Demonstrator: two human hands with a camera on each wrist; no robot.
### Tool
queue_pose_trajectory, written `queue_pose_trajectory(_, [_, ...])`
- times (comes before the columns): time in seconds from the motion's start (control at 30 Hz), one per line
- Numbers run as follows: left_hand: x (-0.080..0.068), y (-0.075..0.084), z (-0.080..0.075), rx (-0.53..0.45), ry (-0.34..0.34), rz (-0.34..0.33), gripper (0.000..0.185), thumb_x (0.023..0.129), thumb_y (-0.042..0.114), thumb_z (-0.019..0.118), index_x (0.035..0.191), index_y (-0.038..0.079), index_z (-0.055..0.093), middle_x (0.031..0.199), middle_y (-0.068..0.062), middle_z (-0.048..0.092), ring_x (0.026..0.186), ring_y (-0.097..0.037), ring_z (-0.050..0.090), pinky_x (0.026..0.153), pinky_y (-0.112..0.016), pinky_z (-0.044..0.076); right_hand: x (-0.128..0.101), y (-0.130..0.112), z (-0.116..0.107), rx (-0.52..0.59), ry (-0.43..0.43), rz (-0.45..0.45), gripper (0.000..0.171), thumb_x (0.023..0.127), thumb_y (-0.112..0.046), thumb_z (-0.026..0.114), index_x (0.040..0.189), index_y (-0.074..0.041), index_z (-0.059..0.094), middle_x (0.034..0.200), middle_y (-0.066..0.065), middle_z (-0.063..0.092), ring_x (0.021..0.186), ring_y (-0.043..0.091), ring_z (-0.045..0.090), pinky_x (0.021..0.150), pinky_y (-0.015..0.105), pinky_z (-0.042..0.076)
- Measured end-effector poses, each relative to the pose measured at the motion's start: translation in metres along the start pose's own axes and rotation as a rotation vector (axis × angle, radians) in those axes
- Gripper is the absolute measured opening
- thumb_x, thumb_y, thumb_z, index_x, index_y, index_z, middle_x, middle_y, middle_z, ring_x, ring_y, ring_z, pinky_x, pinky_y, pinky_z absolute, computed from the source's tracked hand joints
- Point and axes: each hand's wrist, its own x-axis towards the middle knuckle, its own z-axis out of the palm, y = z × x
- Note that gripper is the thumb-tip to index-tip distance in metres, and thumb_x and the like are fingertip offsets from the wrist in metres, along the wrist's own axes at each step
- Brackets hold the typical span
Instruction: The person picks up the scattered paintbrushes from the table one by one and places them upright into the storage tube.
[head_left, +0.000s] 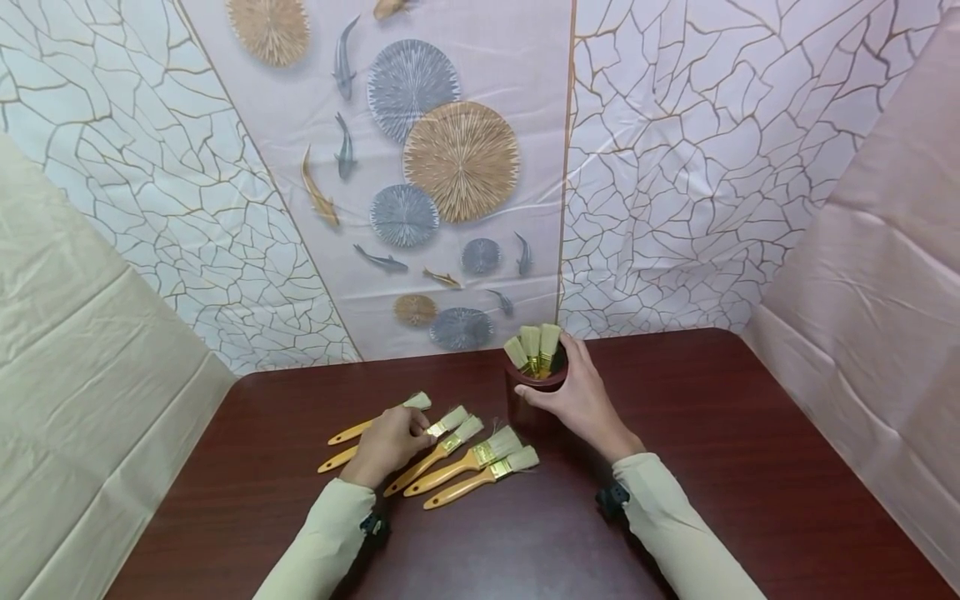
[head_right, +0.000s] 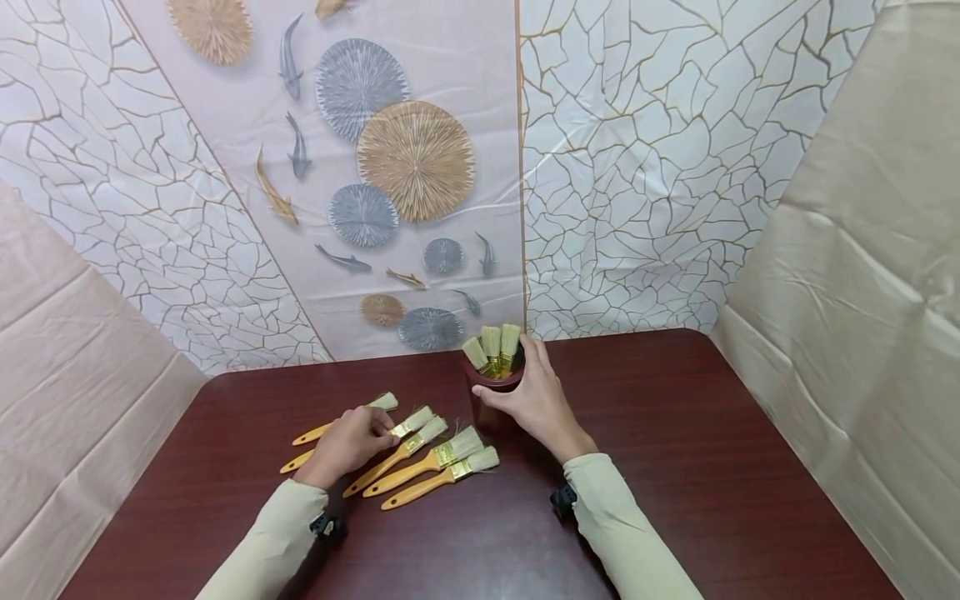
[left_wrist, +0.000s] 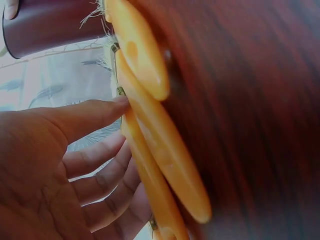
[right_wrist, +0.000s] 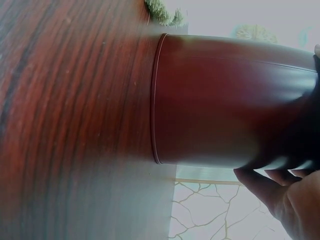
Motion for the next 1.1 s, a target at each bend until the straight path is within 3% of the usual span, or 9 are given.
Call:
queue_pose_trajectory(0.13, [0.002, 0.001, 0.001, -0.019, -0.011, -0.013, 0.019, 0.089, 0.017, 0.087, 0.09, 0.013, 0.069, 0.081, 0.003, 0.068, 0.07, -0.012, 0.061, 0.062, -0.033, 0.049, 0.0, 0.0, 0.0, 0.005, 0.001, 0.0, 0.113, 0.075, -0.044, 0.096, 0.162, -0.006, 0.033, 0.151, 0.016, 0.045, 0.136, 0.036, 0.051, 0.112, 0.059, 0.044])
queue_pose_trajectory(0.37, [0.001, 0.005, 0.001, -0.034, 0.001, -0.011, 0.014, 0.092, 0.016, 0.084, 0.103, 0.011, 0.077, 0.087, 0.002, 0.071, 0.072, -0.011, 0.062, 0.063, -0.033, 0.051, -0.001, -0.001, 0.0, 0.001, -0.002, -0.002, 0.113, 0.076, -0.046, 0.095, 0.162, -0.007, 0.033, 0.152, 0.015, 0.044, 0.136, 0.036, 0.051, 0.111, 0.058, 0.044])
queue_pose_trajectory(0.7, [-0.001, 0.023, -0.017, -0.088, 0.07, 0.038, 0.015, 0.09, 0.017, 0.085, 0.1, 0.013, 0.074, 0.087, 0.004, 0.071, 0.072, -0.011, 0.065, 0.063, -0.032, 0.053, -0.001, -0.001, -0.001, 0.005, -0.001, 0.0, 0.114, 0.076, -0.046, 0.095, 0.162, -0.006, 0.033, 0.153, 0.016, 0.043, 0.138, 0.038, 0.049, 0.111, 0.06, 0.043])
queue_pose_trajectory(1.1, [-0.005, 0.067, -0.052, -0.192, 0.202, 0.211, 0.023, 0.093, 0.013, 0.082, 0.115, 0.012, 0.075, 0.093, 0.001, 0.075, 0.077, -0.01, 0.068, 0.069, -0.036, 0.056, -0.001, 0.001, 0.0, -0.001, 0.004, -0.007, 0.115, 0.076, -0.046, 0.095, 0.162, -0.003, 0.033, 0.155, 0.017, 0.042, 0.141, 0.039, 0.048, 0.113, 0.06, 0.042])
